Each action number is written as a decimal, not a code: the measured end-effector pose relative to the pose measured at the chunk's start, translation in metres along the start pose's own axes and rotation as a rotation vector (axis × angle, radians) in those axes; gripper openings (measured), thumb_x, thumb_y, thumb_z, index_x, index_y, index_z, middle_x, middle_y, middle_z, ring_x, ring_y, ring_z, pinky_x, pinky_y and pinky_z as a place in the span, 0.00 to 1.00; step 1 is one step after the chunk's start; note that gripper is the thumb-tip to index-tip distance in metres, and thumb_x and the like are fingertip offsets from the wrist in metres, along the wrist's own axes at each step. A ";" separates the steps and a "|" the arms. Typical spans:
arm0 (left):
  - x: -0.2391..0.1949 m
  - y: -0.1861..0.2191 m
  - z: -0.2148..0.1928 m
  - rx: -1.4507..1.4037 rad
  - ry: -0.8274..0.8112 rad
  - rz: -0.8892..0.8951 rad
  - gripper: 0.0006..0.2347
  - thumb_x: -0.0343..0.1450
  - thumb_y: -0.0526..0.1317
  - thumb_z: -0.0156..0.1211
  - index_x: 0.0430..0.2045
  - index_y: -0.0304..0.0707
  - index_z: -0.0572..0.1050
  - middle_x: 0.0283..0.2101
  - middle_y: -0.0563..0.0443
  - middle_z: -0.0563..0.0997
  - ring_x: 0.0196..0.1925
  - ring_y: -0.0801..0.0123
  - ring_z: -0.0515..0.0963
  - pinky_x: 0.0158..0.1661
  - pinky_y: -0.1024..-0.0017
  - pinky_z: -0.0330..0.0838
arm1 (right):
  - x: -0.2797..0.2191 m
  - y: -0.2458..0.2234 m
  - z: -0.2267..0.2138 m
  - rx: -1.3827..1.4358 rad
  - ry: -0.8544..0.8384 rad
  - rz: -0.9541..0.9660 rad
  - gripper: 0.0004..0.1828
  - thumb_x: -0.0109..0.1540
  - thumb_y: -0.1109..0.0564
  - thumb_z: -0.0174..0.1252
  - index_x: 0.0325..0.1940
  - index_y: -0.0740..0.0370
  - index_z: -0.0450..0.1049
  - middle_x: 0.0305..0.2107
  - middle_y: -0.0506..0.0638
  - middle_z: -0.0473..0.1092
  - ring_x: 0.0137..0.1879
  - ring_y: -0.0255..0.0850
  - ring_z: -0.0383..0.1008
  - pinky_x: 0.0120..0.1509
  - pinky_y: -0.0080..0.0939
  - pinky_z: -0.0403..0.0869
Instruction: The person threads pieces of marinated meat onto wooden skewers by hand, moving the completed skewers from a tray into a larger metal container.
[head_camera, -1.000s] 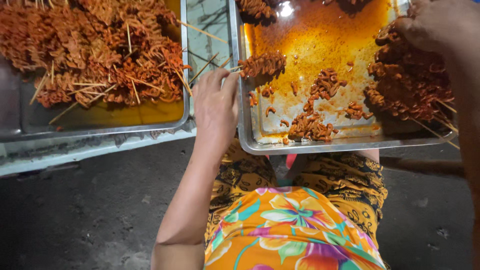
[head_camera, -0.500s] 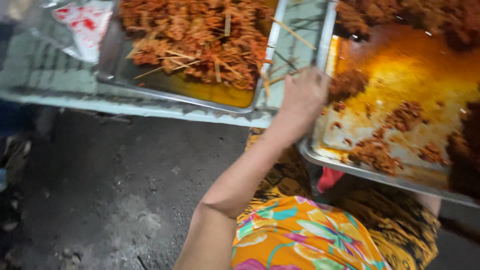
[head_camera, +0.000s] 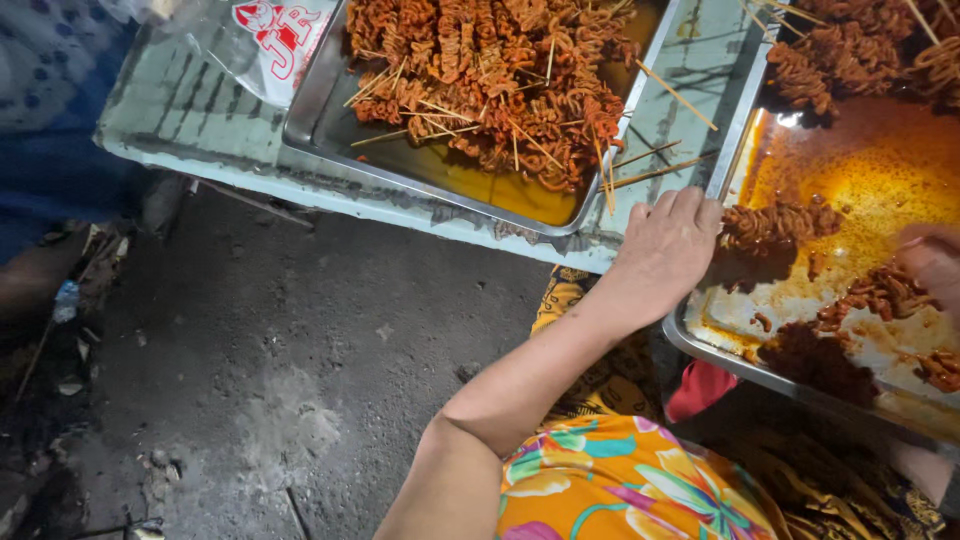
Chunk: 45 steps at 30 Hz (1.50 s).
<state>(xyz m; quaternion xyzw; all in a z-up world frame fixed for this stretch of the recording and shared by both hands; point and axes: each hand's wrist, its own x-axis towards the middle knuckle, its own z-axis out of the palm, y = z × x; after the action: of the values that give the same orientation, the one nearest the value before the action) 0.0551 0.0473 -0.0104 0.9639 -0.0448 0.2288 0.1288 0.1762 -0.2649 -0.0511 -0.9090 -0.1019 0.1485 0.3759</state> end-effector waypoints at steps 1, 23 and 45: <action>-0.001 0.001 -0.001 -0.011 -0.018 -0.016 0.07 0.70 0.35 0.52 0.40 0.35 0.70 0.43 0.47 0.73 0.50 0.57 0.76 0.44 0.57 0.70 | -0.014 -0.015 0.010 0.149 0.018 -0.023 0.11 0.76 0.58 0.56 0.53 0.71 0.76 0.40 0.60 0.77 0.48 0.47 0.77 0.55 0.44 0.75; -0.021 0.038 0.004 -0.749 -0.058 -0.234 0.08 0.76 0.36 0.52 0.41 0.29 0.76 0.46 0.35 0.77 0.54 0.42 0.77 0.56 0.56 0.71 | -0.058 -0.088 0.076 1.219 0.029 0.053 0.17 0.67 0.60 0.61 0.60 0.58 0.70 0.48 0.47 0.75 0.54 0.44 0.77 0.61 0.57 0.77; -0.017 0.043 -0.026 -0.691 0.053 -0.207 0.05 0.76 0.31 0.56 0.43 0.31 0.72 0.41 0.37 0.78 0.45 0.43 0.79 0.46 0.58 0.73 | -0.068 -0.101 0.075 1.428 -0.119 0.109 0.25 0.61 0.59 0.63 0.60 0.65 0.65 0.50 0.58 0.74 0.54 0.49 0.80 0.60 0.56 0.79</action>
<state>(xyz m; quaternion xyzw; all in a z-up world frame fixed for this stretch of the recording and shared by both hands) 0.0226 0.0135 0.0142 0.8567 -0.0182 0.2106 0.4705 0.0796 -0.1658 -0.0163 -0.4353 0.0453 0.2468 0.8646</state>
